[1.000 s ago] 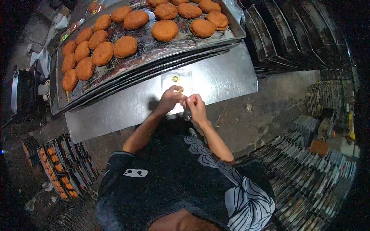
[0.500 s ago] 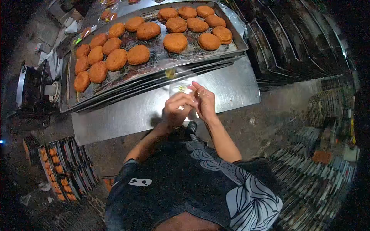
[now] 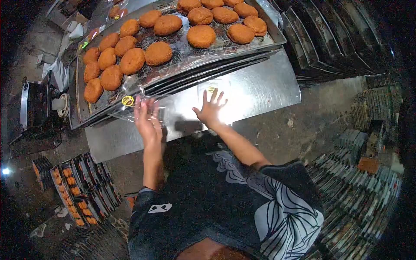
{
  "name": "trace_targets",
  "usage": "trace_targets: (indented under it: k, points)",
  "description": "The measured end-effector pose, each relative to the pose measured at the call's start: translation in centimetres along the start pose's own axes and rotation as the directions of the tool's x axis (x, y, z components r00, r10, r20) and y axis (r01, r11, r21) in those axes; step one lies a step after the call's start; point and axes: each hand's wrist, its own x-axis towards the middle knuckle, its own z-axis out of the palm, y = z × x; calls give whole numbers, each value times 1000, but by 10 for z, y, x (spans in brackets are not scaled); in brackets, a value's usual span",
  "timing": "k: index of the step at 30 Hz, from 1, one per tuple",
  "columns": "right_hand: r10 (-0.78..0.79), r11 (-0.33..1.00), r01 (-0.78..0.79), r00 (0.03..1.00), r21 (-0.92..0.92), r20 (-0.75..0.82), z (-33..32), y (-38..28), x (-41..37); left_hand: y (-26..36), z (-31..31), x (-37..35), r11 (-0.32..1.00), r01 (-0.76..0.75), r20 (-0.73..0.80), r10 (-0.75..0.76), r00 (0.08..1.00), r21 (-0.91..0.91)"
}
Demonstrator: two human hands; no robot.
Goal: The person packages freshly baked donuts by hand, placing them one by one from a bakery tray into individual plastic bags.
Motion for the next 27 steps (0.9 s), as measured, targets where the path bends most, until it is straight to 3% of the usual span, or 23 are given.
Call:
trace_targets:
  k: [1, 2, 4, 5, 6, 8, 9, 10, 11, 12, 13, 14, 16, 18, 20, 22, 23, 24, 26, 27]
  points:
    - [-107, 994, 104, 987, -33, -121, 21, 8, 1, 5, 0, -1, 994, 44, 49, -40, 998, -100]
    - [-111, 994, 107, 986, -33, -124, 18, 15, 3, 11, 1, -1, 976, 90, 103, -70, 992, -199]
    - [-298, 952, 299, 954, -69, 30, 9, 38, 7, 23, 6, -3, 966, 106, 121, -80, 989, -234]
    - [-360, 932, 362, 929, -14, 85, 0, 48, 8, 27, 5, -1, 925, 177, 162, -129, 978, -335]
    - [-392, 919, 380, 911, 107, 126, -33, 48, 9, 30, 4, 1, 868, 248, 212, -171, 962, -430]
    - [-402, 796, 272, 906, 540, 136, -100, 35, 19, 36, 4, 8, 825, 270, 227, -177, 958, -496]
    - [-386, 826, 326, 922, 461, 39, -144, 15, 28, 41, 4, 10, 748, 320, 306, -164, 938, -582]
    - [-496, 703, 618, 781, 353, -379, -126, 20, 61, 46, 3, 13, 660, 374, 385, -137, 913, -651]
    - [-458, 668, 599, 798, 441, -391, -157, 5, 81, 50, 2, 17, 623, 396, 408, -132, 903, -675]
    - [-459, 733, 636, 724, 242, -515, -168, -6, 107, 56, 4, 20, 620, 389, 414, -111, 904, -682]
    - [-425, 862, 499, 809, 92, -407, -175, -13, 127, 63, 8, 21, 615, 389, 398, -131, 908, -686]
    - [-482, 871, 484, 808, -86, -339, -179, -18, 147, 72, 11, 22, 612, 385, 377, -149, 914, -691]
    - [-624, 779, 611, 732, -140, -274, -125, 8, 205, 88, 13, 23, 624, 327, 338, -107, 935, -710]
    - [-544, 832, 553, 829, 49, -125, -144, -3, 206, 98, 2, 35, 502, 415, 385, -168, 907, -759]
    - [-391, 881, 394, 918, 261, -68, -161, -17, 198, 110, -8, 47, 486, 411, 416, -104, 904, -772]
    - [-319, 806, 364, 931, 467, -175, -171, -35, 164, 121, -14, 56, 351, 386, 352, -160, 922, -853]
    - [-354, 780, 518, 828, 351, -436, -182, -60, 128, 124, -16, 61, 395, 336, 307, -137, 942, -855]
    - [-371, 758, 622, 658, 196, -655, -193, -92, 87, 126, -18, 66, 396, 336, 304, -141, 942, -855]
    - [-412, 639, 758, 483, 132, -773, -207, -136, 36, 119, -15, 70, 466, 236, 224, -81, 971, -853]
    - [-518, 574, 813, 451, 95, -727, -205, -149, 31, 109, -10, 70, 524, 193, 243, 26, 970, -829]
